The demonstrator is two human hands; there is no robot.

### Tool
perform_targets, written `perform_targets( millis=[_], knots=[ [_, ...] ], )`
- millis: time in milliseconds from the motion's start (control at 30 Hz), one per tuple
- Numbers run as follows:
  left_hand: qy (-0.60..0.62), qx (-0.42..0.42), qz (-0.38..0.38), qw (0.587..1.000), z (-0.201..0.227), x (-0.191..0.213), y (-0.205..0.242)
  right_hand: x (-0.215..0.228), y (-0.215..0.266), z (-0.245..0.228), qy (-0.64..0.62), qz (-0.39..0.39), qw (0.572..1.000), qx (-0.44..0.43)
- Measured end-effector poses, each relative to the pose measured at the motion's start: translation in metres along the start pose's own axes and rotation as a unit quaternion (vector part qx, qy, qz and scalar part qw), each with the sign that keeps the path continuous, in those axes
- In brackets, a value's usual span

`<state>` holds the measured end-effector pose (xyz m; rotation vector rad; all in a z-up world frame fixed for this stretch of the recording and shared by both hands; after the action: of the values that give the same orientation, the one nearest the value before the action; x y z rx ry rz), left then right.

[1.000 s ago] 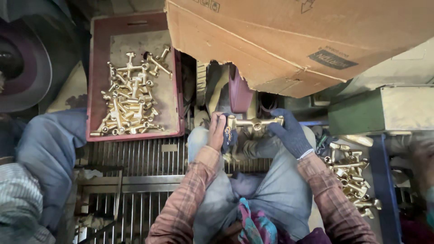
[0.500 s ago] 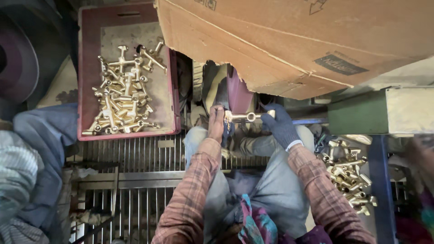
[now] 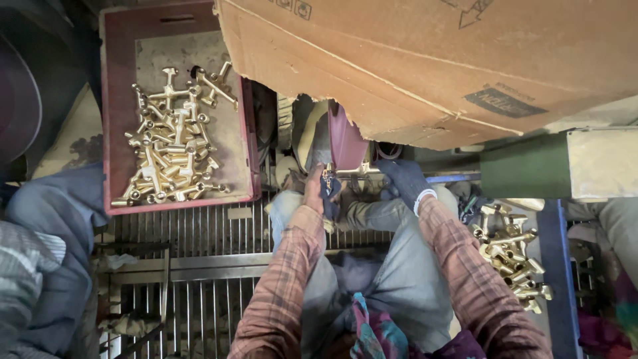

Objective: The person sits on the floor and repeatedly presses small brass-colored metal parts against a rotating grinding wheel to smooth or polish their surfaces. Finished parts are placed into a blue bin to the right.

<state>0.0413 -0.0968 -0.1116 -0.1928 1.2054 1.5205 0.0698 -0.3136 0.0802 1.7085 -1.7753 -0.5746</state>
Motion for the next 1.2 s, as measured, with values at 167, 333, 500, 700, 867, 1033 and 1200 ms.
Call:
perform_targets(
  millis=[167,333,500,700,867,1033,1200],
  knots=[
    [0.05,0.026,-0.063,0.996,-0.011,0.021,-0.02,0.001,-0.029,0.012,-0.007,-0.007,1.0,-0.028],
    [0.019,0.094,-0.111,0.989,0.001,0.02,-0.019,0.001,-0.015,0.003,0.079,-0.018,0.996,0.028],
    [-0.17,-0.137,-0.003,0.976,0.04,-0.019,0.081,0.017,0.071,-0.001,0.147,-0.029,0.961,0.231],
    [-0.346,-0.349,-0.058,0.869,0.095,-0.07,0.182,0.022,0.116,0.013,0.073,-0.053,0.967,0.24],
    [-0.343,-0.351,0.002,0.871,0.119,-0.07,0.176,0.004,0.097,0.009,0.069,-0.108,0.948,0.291],
    [-0.367,-0.403,0.011,0.838,0.141,-0.057,0.149,-0.017,0.067,0.002,0.112,-0.08,0.918,0.371],
    [-0.381,-0.426,0.02,0.82,0.146,-0.043,0.126,-0.037,0.052,0.009,0.081,-0.065,0.96,0.261]
  ],
)
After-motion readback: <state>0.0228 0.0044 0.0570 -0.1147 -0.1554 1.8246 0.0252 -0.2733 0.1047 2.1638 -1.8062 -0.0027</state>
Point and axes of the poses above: each hand's wrist, its own y-axis away from the middle knuckle, its own x-axis out of the back of the hand, z = x × y, the point moved 3 cm from there along -y, towards the middle knuckle, and after that the axes turned 4 degrees about z, right-handed, at the moved point
